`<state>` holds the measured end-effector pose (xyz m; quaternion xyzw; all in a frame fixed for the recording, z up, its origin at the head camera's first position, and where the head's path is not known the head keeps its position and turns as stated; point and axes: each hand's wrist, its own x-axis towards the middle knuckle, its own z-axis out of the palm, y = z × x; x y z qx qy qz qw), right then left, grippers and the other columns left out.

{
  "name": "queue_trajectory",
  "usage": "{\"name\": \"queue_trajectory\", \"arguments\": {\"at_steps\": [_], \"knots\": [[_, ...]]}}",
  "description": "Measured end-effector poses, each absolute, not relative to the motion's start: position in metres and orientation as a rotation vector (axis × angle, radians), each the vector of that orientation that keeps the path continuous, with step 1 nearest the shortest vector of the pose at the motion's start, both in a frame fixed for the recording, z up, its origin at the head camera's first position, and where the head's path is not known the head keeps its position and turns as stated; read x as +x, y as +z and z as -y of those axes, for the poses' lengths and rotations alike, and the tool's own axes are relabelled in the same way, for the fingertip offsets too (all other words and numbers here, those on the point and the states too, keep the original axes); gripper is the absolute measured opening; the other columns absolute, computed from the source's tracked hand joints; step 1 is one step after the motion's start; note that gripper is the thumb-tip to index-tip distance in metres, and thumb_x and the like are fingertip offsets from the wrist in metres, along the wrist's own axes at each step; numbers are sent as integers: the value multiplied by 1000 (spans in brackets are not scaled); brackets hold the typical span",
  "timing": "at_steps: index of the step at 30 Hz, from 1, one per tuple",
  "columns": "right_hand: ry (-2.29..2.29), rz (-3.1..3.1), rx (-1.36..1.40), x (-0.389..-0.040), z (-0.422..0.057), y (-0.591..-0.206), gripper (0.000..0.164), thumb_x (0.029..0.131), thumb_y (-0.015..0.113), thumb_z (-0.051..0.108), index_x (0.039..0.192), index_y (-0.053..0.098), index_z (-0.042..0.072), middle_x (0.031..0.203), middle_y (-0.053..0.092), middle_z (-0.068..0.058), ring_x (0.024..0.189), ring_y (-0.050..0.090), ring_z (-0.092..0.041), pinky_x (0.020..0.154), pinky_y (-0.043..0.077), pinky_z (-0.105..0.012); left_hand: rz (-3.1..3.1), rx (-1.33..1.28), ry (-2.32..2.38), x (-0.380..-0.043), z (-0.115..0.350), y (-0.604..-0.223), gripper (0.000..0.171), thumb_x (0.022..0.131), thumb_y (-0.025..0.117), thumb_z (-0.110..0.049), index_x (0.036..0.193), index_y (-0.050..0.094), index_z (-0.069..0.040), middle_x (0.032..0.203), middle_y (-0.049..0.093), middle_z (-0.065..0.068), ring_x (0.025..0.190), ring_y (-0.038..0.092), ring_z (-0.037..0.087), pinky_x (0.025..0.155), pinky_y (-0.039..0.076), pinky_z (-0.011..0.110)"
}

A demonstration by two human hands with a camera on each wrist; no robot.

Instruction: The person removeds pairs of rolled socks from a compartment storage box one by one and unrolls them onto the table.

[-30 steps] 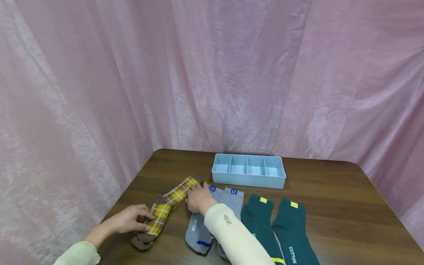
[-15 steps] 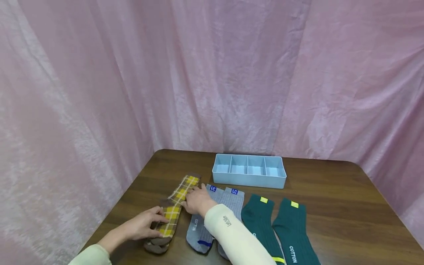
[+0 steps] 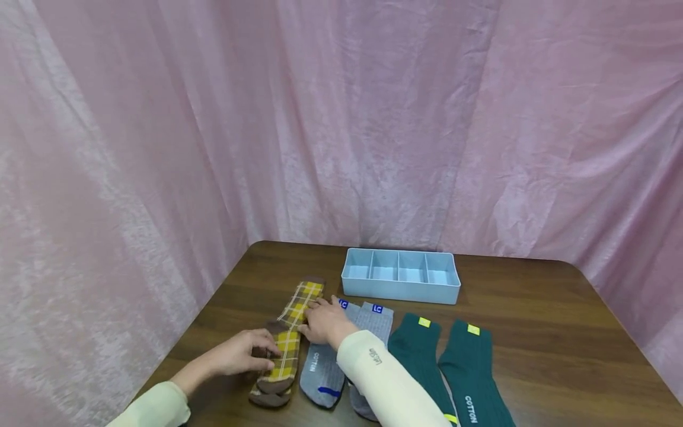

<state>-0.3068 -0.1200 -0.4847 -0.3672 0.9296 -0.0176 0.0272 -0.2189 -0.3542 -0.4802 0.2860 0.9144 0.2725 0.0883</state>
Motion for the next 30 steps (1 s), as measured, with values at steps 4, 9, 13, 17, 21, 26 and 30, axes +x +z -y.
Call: {"name": "queue_trajectory", "arguments": {"at_steps": [4,9,13,17,21,26,30], "knots": [[-267,-2873,-1206,-294,108,-481,52,100,52,49,142,56,18,148,50,-2,138,42,-24,113,27,-54,-2801,626,916,-253,358,-473,30,94,70,-30,117,71,-11,106,64,-2,93,60,14,78,52,34],[-424,-2789,-1440,-261,95,-478,44,97,61,43,133,64,17,141,56,-2,132,49,-20,109,33,-52,-2917,330,900,-306,361,-464,34,94,70,-28,122,69,-9,111,62,2,102,61,23,84,52,43],[-357,-2676,-1719,-233,91,-479,41,96,62,46,129,67,23,139,57,3,129,50,-15,106,38,-51,-2944,244,838,-342,362,-462,38,96,68,-27,127,66,-7,119,61,10,111,60,30,90,50,48],[-253,-2636,-1915,-216,97,-484,36,95,64,46,125,70,28,134,59,8,126,52,-11,104,41,-46,-2927,143,824,-354,368,-464,42,96,67,-28,132,63,-6,129,59,15,117,56,35,93,48,51],[-269,-2651,-1937,-210,104,-489,29,95,66,41,120,72,28,128,63,10,120,55,-9,101,42,-42,-2895,65,826,-356,373,-473,45,96,68,-31,133,62,-7,133,59,15,119,56,36,94,48,51],[-358,-2663,-1822,-212,110,-487,23,95,66,38,114,75,26,124,65,9,115,58,-7,99,43,-37,-2901,66,804,-359,375,-481,45,92,72,-33,129,66,-7,134,58,17,121,54,38,97,46,52],[-412,-2638,-1736,-213,111,-486,20,97,65,37,110,76,28,124,64,10,116,57,-6,100,42,-36,-2914,102,758,-359,372,-482,39,92,73,-28,124,69,-7,145,46,23,133,41,42,105,37,56]]}}
